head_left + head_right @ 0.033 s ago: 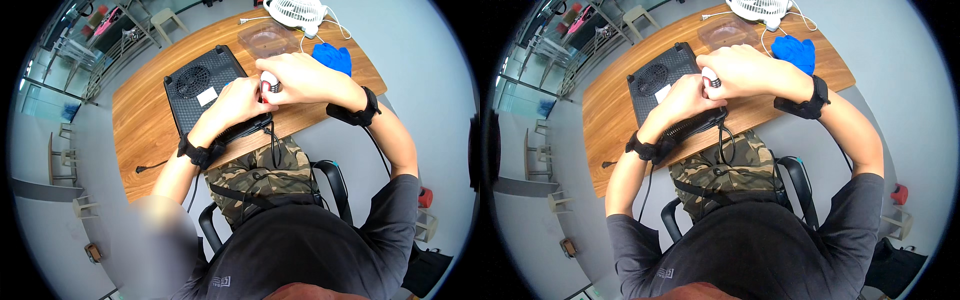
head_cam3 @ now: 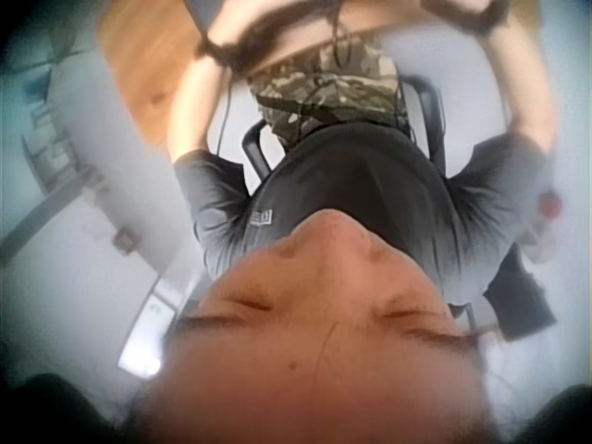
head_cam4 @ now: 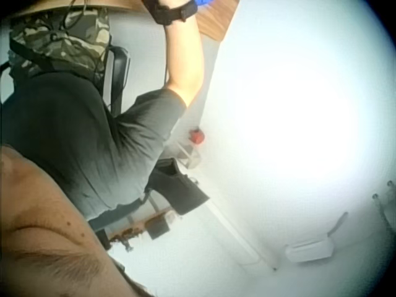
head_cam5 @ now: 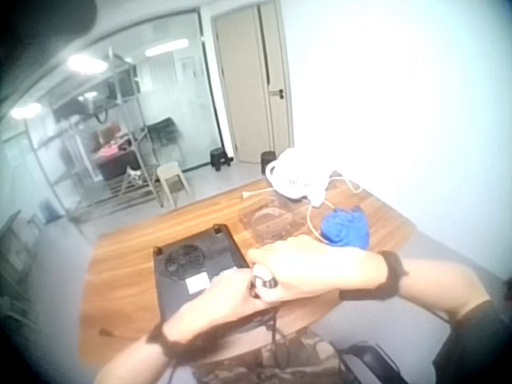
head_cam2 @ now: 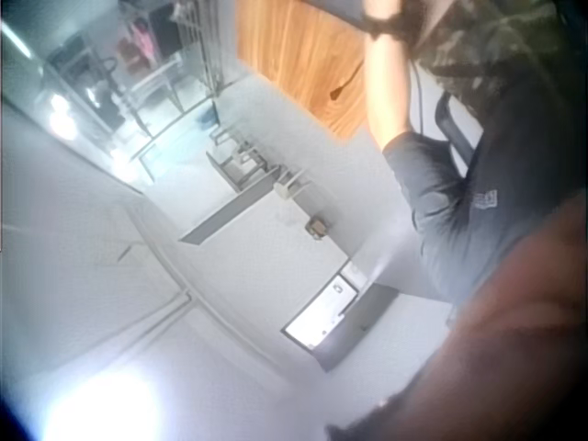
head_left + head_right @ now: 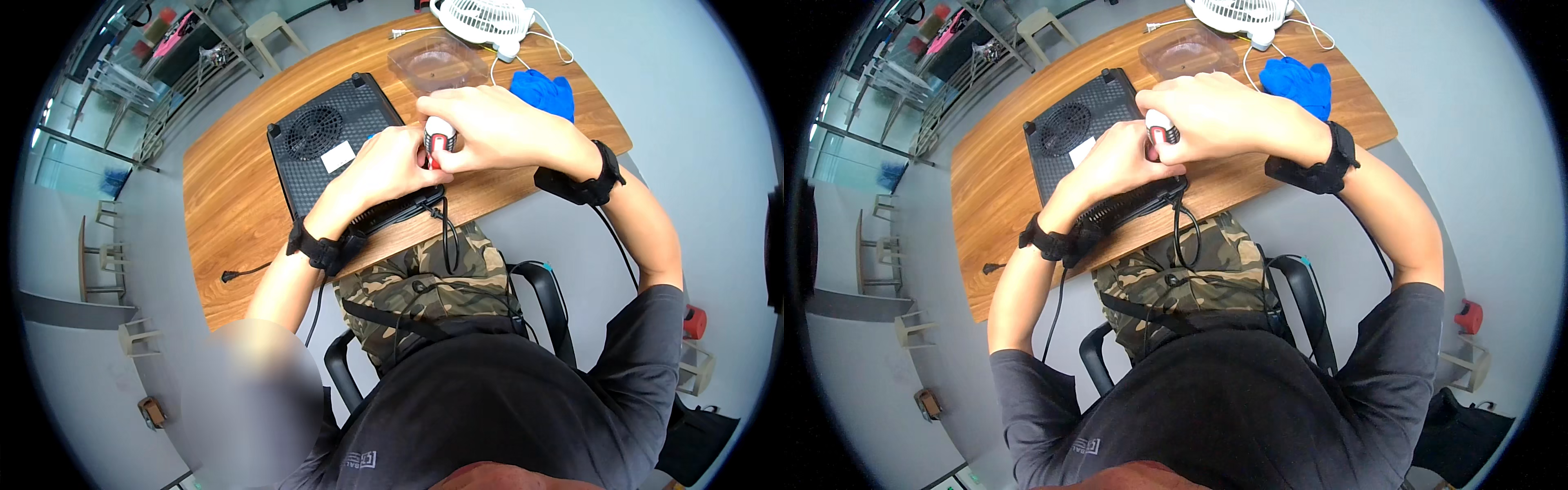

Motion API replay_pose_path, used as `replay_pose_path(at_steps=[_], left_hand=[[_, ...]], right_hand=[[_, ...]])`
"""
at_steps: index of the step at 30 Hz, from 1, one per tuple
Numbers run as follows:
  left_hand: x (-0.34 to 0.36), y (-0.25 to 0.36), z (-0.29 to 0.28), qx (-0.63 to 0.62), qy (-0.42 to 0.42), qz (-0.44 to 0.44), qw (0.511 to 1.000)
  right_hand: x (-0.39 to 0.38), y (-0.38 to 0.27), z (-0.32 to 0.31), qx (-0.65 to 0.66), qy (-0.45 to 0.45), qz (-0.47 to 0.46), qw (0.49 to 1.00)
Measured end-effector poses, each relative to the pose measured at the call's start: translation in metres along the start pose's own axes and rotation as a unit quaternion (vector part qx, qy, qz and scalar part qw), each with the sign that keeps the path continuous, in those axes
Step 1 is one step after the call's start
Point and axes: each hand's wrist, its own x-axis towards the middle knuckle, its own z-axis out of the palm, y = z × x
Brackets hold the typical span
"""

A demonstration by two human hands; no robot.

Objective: The person wipes the surface of a black induction cooktop with a blue cloth, then flips it over. Using a screwdriver, they remove several screws from the back panel and lift it off, exposing the internal components including a fan and wiring.

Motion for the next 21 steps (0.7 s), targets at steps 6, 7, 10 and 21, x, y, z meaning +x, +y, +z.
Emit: replay_pose_path(at_steps=[6,7,10,21], left_hand=[[0.003,-0.014,0.004,-0.007,-0.003,0.03,1.0],[0.004,-0.018,0.009,-0.009,0.004,0.034,0.999],[0.004,-0.013,0.01,-0.002,0.016,0.024,1.0],[0.006,-0.016,0.011,0.01,0.026,0.067,0.997]], right_hand=[[0.006,-0.014,-0.013,-0.02,-0.112,0.127,0.985],[0.007,-0.013,-0.01,-0.02,-0.101,0.125,0.987],[0.006,-0.005,0.001,-0.014,-0.06,0.096,0.993],[0.004,-0.006,0.002,-0.015,-0.035,0.099,0.994]])
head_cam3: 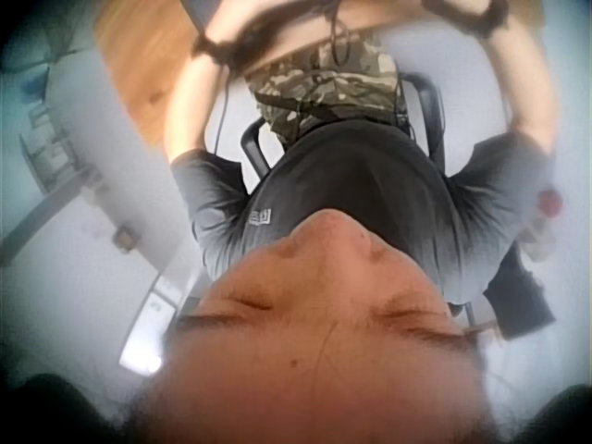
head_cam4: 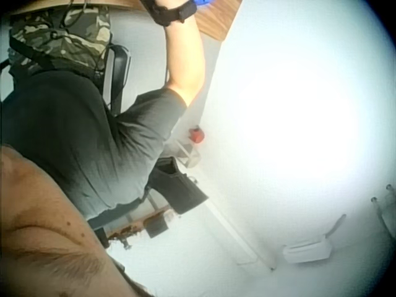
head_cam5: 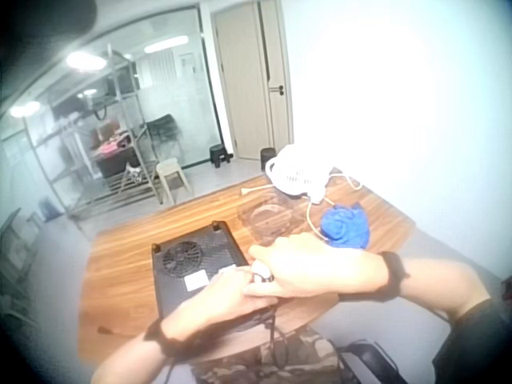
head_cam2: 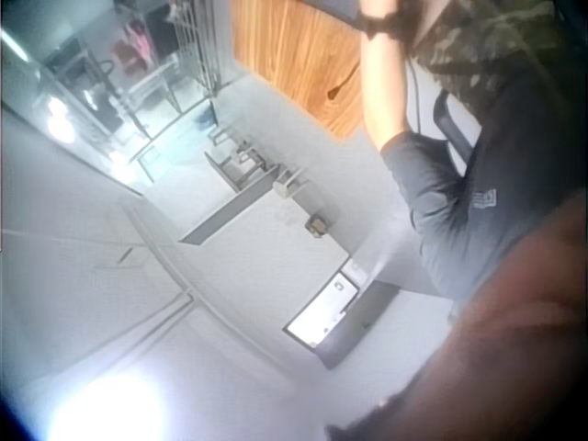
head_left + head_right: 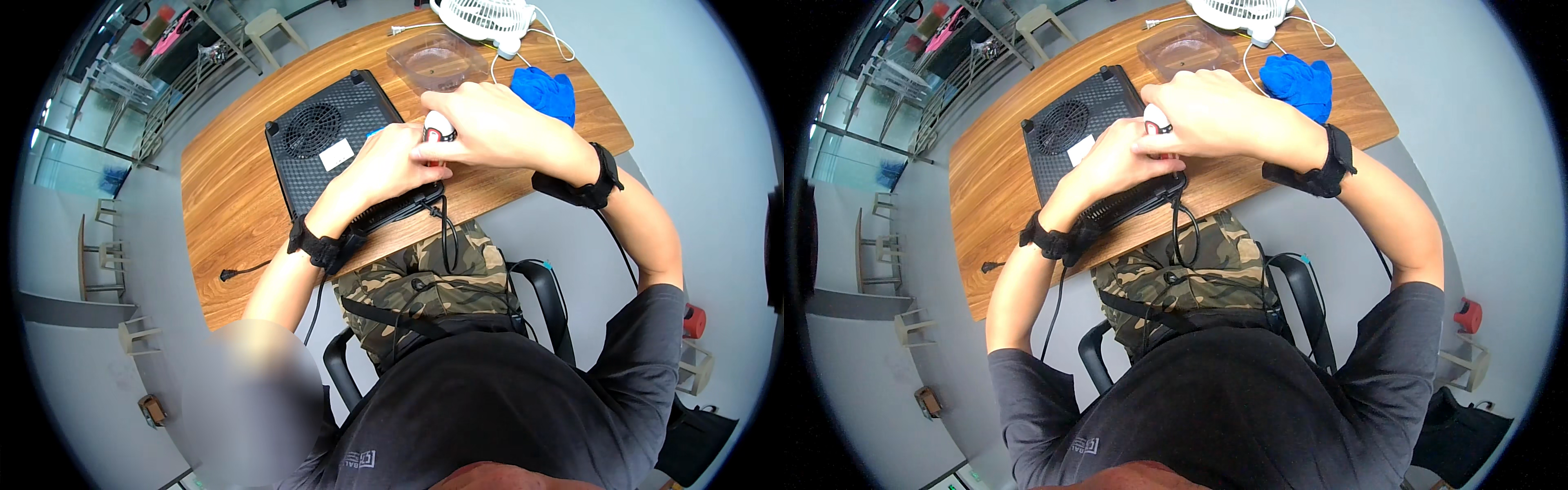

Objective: The person wipes the surface of a black induction cooktop with a blue cloth, then flips it over. Using a screwdriver, they remove several screws from the back panel and lift it off, exposing the internal components including a fan and wiring.

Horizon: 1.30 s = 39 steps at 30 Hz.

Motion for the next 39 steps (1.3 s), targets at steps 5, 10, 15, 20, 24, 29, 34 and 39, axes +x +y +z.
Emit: replay_pose_path(at_steps=[5,10,15,20,24,29,34,39], left_hand=[[-0.002,-0.005,0.004,-0.019,0.019,-0.022,0.999],[-0.001,-0.001,0.001,-0.014,0.029,-0.025,0.999],[0.0,0.006,-0.005,-0.012,-0.01,-0.029,0.999],[-0.001,-0.013,-0.003,0.019,-0.075,-0.012,0.997],[0.009,-0.01,0.005,0.082,-0.107,-0.057,0.989],[0.026,0.009,0.014,0.134,-0.096,-0.092,0.982],[0.035,0.003,0.036,0.121,-0.097,-0.083,0.984],[0.044,0.005,0.047,0.094,-0.076,-0.082,0.989]], right_hand=[[0.002,0.001,0.004,0.026,0.038,-0.005,0.999],[0.002,0.001,0.0,0.017,0.035,0.001,0.999],[0.0,-0.001,-0.005,0.006,0.025,0.032,0.999],[-0.004,0.013,-0.012,-0.008,0.105,-0.014,0.994],[-0.006,0.021,-0.02,-0.006,0.118,0.006,0.993],[-0.015,0.025,-0.022,-0.018,0.154,0.003,0.988],[-0.024,0.03,-0.026,0.017,0.149,0.021,0.989],[-0.03,0.038,-0.035,0.029,0.116,0.051,0.991]])
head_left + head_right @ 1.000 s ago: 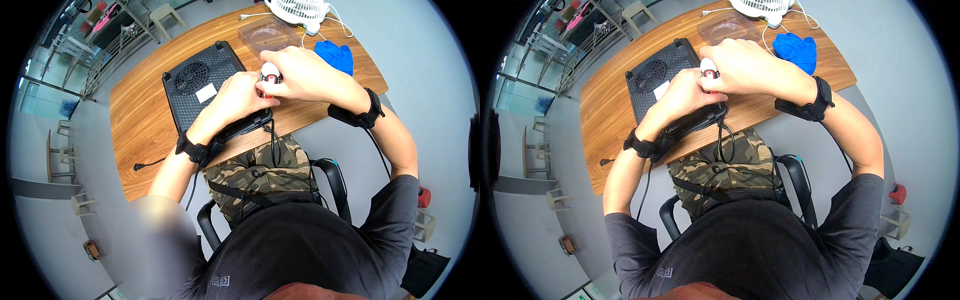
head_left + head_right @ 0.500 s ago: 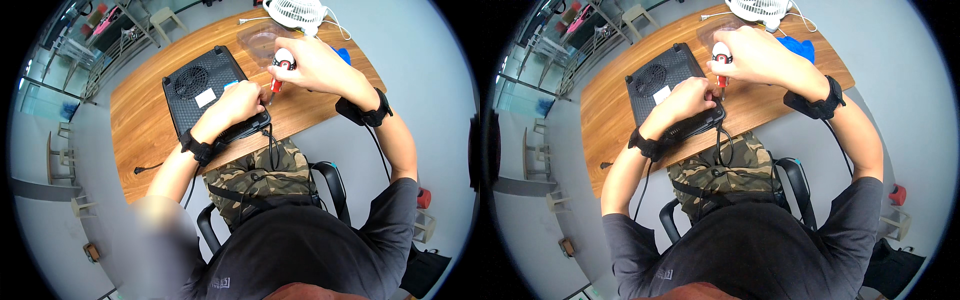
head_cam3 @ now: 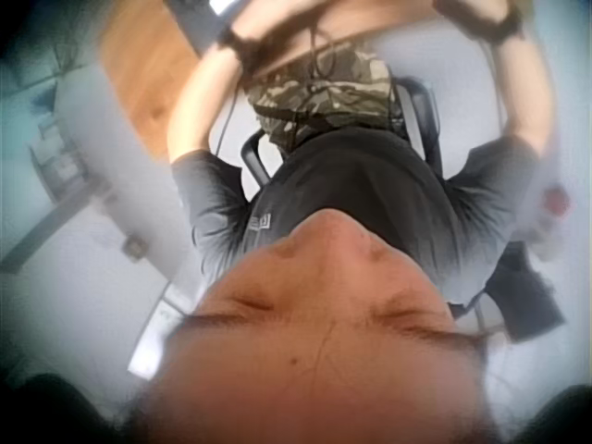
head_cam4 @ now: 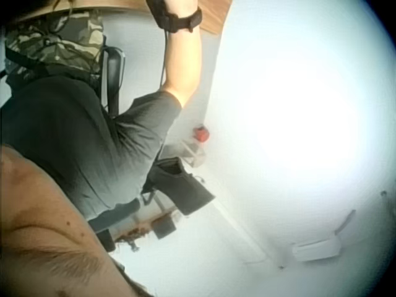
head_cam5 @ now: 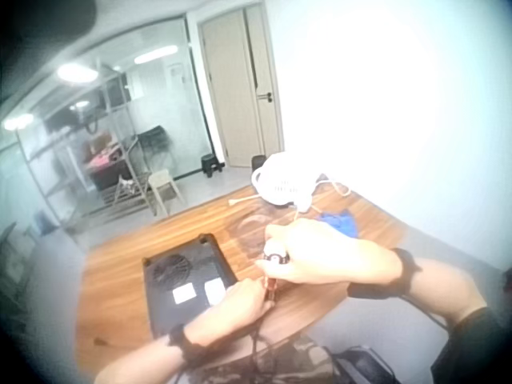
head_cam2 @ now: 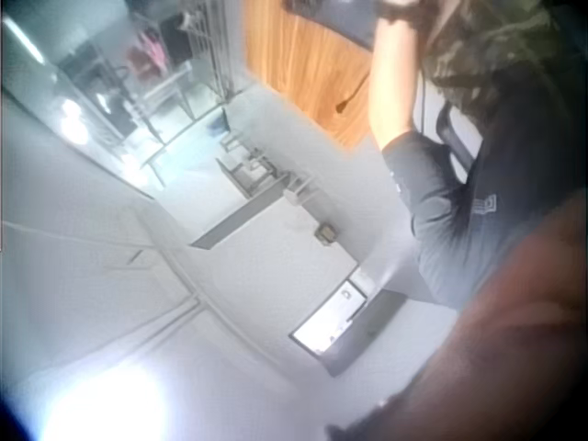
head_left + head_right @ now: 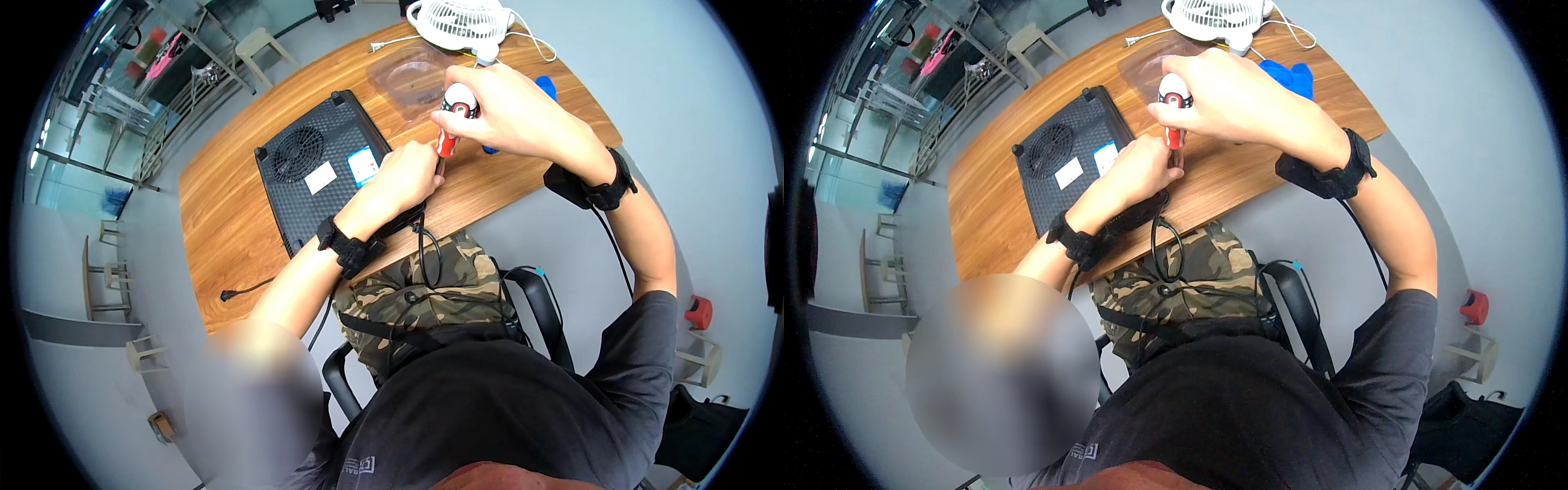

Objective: The person wipes the surface of a black induction cooktop with a blue cloth, then flips it over. Using a screwdriver, they remove several screws from the back panel and lift it off, exposing the internal components including a fan and wiring.

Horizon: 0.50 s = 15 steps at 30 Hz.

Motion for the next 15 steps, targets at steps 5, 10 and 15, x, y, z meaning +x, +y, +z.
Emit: replay_pose_path(at_steps=[5,10,15], left_hand=[[0.026,-0.016,0.022,0.112,-0.005,0.001,0.994],[0.053,0.002,0.023,0.177,-0.061,0.02,0.982],[0.059,0.011,0.031,0.146,-0.097,0.036,0.984]], right_hand=[[-0.007,0.013,0.001,-0.001,0.069,-0.057,0.996],[-0.021,0.018,-0.017,0.014,0.021,0.067,0.997],[-0.028,0.026,-0.029,0.041,0.005,0.104,0.994]])
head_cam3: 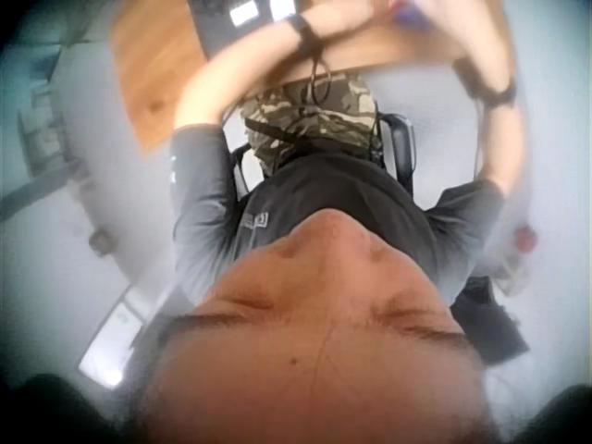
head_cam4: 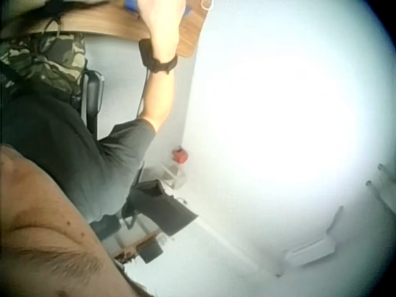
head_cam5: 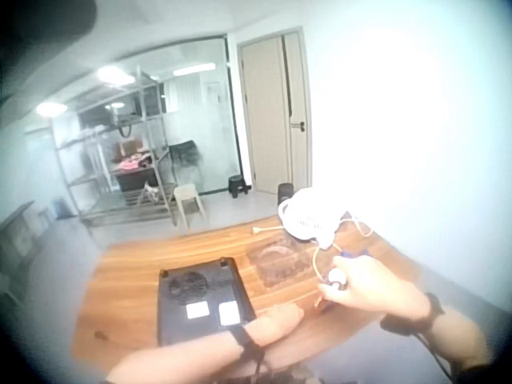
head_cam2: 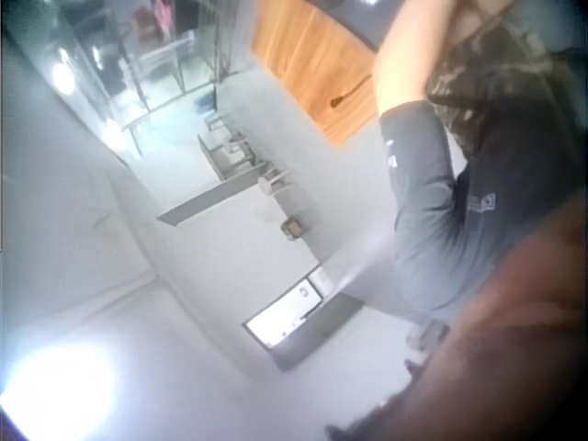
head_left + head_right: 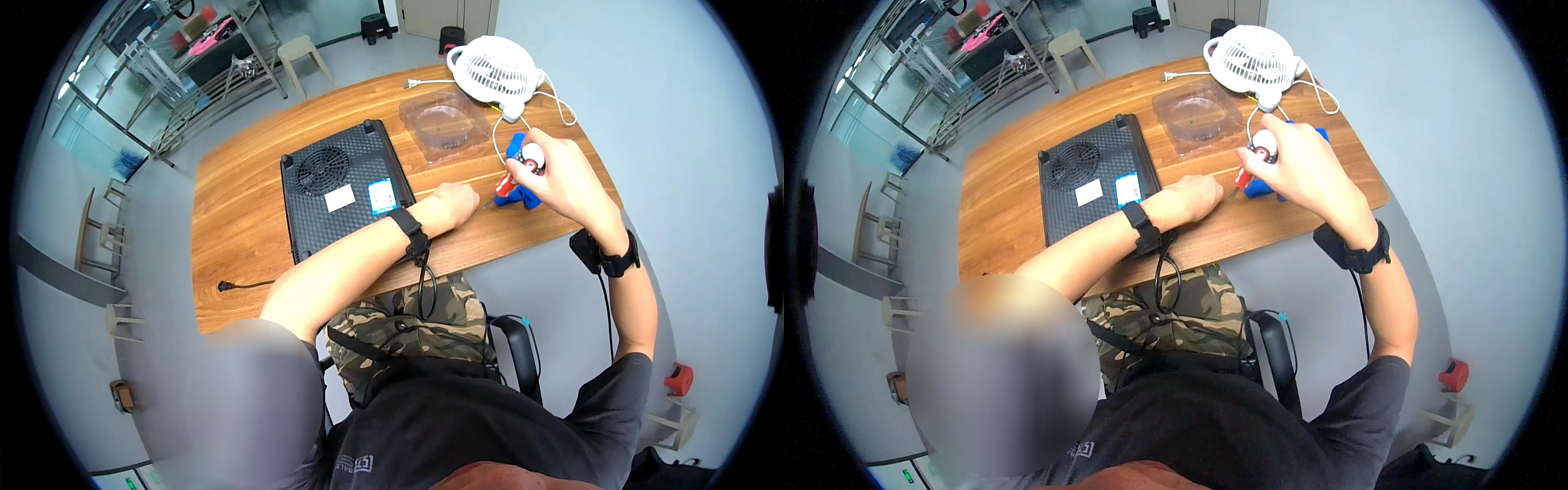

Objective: The person wipes the surface of a black induction cooktop with a blue cloth, then flips it over. Using a screwdriver, they remove several screws from the back panel and lift it off, exposing the internal components including a fan and wiring.

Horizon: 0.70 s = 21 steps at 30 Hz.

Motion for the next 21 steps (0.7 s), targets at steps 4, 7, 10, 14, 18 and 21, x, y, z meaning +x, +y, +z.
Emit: replay_pose_path(at_steps=[4,7,10,14,18,21], left_hand=[[0.015,0.003,0.009,0.013,-0.002,0.003,1.0],[0.019,0.01,0.004,0.024,-0.012,0.011,1.0],[0.028,0.011,0.005,0.043,-0.023,0.019,0.999],[0.031,0.011,-0.004,0.01,-0.046,0.016,0.999],[0.039,0.01,-0.008,0.007,-0.063,-0.001,0.998],[0.042,0.007,-0.008,0.021,-0.076,0.01,0.997]], right_hand=[[-0.003,0.005,-0.005,0.009,0.004,0.029,1.0],[-0.005,0.01,-0.007,0.01,0.006,0.034,0.999],[-0.006,0.011,-0.01,-0.007,0.018,0.022,1.0],[-0.008,0.007,-0.014,-0.007,0.01,0.039,0.999],[-0.009,0.012,-0.014,-0.014,0.011,0.039,0.999],[-0.011,0.01,-0.016,-0.002,0.005,0.043,0.999]])
